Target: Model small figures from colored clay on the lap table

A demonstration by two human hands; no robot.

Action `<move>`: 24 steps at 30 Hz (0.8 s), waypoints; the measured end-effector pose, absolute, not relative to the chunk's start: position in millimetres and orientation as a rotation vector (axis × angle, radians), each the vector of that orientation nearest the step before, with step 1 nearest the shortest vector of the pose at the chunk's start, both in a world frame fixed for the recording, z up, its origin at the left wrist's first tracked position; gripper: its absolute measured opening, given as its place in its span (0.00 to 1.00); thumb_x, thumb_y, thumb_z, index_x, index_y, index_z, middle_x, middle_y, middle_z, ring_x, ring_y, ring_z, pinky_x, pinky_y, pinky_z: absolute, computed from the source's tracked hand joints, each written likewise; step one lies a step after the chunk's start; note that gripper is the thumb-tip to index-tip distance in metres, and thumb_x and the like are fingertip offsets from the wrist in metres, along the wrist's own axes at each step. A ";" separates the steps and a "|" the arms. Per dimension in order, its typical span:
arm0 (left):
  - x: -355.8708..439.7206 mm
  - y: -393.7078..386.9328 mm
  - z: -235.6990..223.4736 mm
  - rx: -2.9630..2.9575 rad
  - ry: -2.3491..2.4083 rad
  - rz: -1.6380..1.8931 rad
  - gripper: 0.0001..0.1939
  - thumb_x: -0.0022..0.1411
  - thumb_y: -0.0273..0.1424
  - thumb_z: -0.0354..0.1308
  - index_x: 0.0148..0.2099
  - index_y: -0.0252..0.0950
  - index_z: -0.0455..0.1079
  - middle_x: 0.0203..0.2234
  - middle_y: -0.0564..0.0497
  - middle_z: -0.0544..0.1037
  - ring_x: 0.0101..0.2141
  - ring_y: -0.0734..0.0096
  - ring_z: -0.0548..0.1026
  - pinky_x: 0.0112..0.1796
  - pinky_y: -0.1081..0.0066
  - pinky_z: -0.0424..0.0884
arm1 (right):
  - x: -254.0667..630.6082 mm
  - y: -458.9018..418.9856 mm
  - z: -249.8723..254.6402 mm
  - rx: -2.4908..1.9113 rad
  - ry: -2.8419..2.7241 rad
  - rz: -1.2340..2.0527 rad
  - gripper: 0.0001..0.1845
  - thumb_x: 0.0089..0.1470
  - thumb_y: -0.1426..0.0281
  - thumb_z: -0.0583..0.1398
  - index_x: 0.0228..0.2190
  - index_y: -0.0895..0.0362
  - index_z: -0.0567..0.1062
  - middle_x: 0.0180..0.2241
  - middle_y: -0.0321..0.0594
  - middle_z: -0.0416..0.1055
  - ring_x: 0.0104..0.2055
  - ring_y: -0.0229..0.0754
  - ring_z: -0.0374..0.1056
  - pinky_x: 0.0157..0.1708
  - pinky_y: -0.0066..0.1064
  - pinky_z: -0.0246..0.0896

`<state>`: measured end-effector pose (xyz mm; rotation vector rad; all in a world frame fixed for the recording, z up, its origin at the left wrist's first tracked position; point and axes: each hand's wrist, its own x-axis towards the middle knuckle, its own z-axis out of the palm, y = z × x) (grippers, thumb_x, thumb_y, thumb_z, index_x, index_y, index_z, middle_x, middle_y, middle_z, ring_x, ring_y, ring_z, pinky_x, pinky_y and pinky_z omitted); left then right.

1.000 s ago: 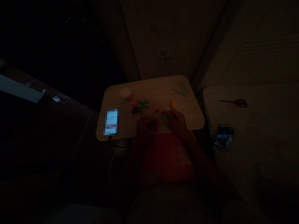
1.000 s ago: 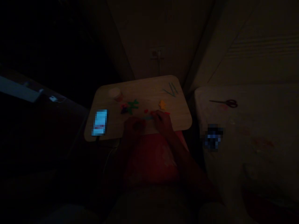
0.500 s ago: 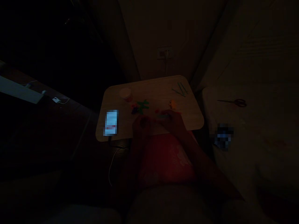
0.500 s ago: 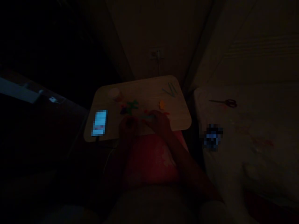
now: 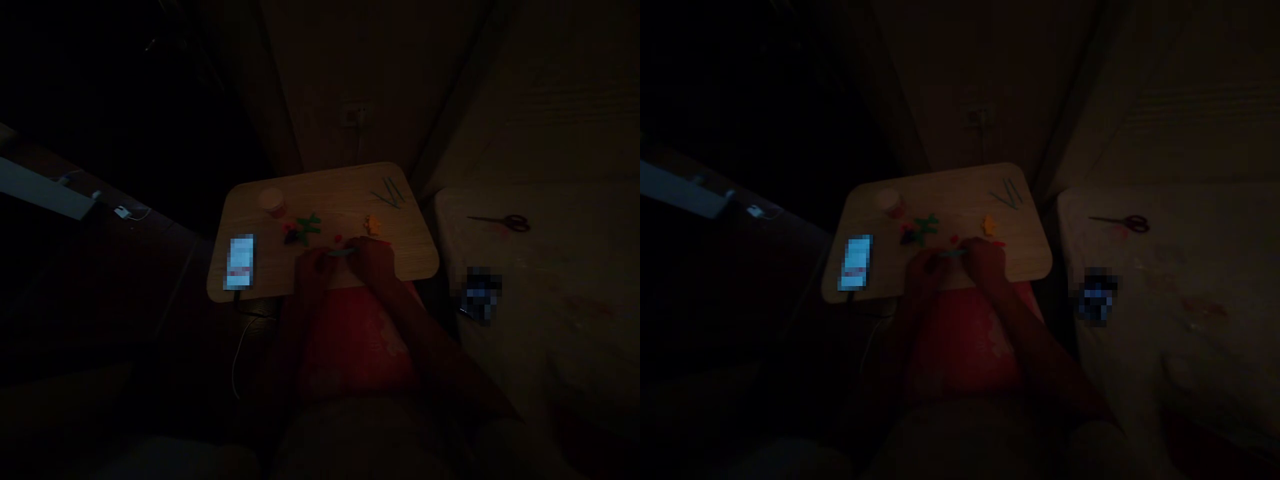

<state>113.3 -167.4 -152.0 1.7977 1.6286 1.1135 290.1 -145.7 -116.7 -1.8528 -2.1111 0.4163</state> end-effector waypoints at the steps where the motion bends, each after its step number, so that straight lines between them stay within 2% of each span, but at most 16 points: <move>1: 114.9 -166.4 -152.2 1.847 1.638 1.072 0.08 0.63 0.34 0.66 0.44 0.39 0.79 0.40 0.47 0.84 0.42 0.59 0.79 0.49 0.59 0.75 | 291.8 -145.6 -118.0 -1.840 -2.110 0.420 0.15 0.61 0.67 0.60 0.47 0.50 0.83 0.47 0.45 0.82 0.45 0.52 0.77 0.37 0.35 0.63; 5: 116.6 -162.9 -154.0 1.997 1.718 0.966 0.07 0.62 0.35 0.68 0.39 0.38 0.77 0.40 0.46 0.82 0.44 0.55 0.78 0.51 0.54 0.72 | 293.1 -145.1 -123.2 -1.781 -2.054 0.461 0.19 0.60 0.68 0.60 0.52 0.49 0.81 0.51 0.43 0.81 0.48 0.52 0.76 0.40 0.36 0.65; 10: 116.1 -162.7 -152.4 2.106 1.737 0.889 0.06 0.64 0.35 0.66 0.41 0.39 0.77 0.43 0.46 0.81 0.48 0.55 0.76 0.53 0.55 0.69 | 296.4 -150.1 -124.0 -1.664 -1.927 0.505 0.19 0.62 0.64 0.60 0.52 0.54 0.79 0.50 0.46 0.81 0.50 0.52 0.75 0.44 0.36 0.65; 14: 116.1 -161.6 -150.9 2.121 1.754 0.855 0.06 0.64 0.35 0.66 0.41 0.39 0.78 0.42 0.45 0.79 0.48 0.54 0.75 0.52 0.55 0.69 | 301.5 -161.4 -120.1 -1.697 -1.882 0.529 0.19 0.67 0.56 0.56 0.45 0.55 0.80 0.45 0.47 0.82 0.44 0.50 0.76 0.38 0.34 0.60; 18: 115.1 -160.7 -150.8 2.110 1.762 0.848 0.07 0.62 0.34 0.67 0.42 0.39 0.79 0.43 0.45 0.79 0.49 0.53 0.75 0.53 0.54 0.69 | 301.2 -170.0 -116.6 -1.850 -1.959 0.482 0.23 0.71 0.58 0.51 0.34 0.55 0.79 0.37 0.48 0.82 0.35 0.46 0.74 0.30 0.34 0.51; 24: 113.3 -161.4 -147.7 2.117 1.686 0.841 0.09 0.59 0.29 0.68 0.43 0.42 0.80 0.43 0.47 0.79 0.49 0.55 0.75 0.54 0.54 0.68 | 293.8 -169.8 -116.6 -1.881 -2.085 0.382 0.23 0.71 0.59 0.51 0.36 0.56 0.81 0.40 0.50 0.82 0.37 0.48 0.75 0.29 0.35 0.49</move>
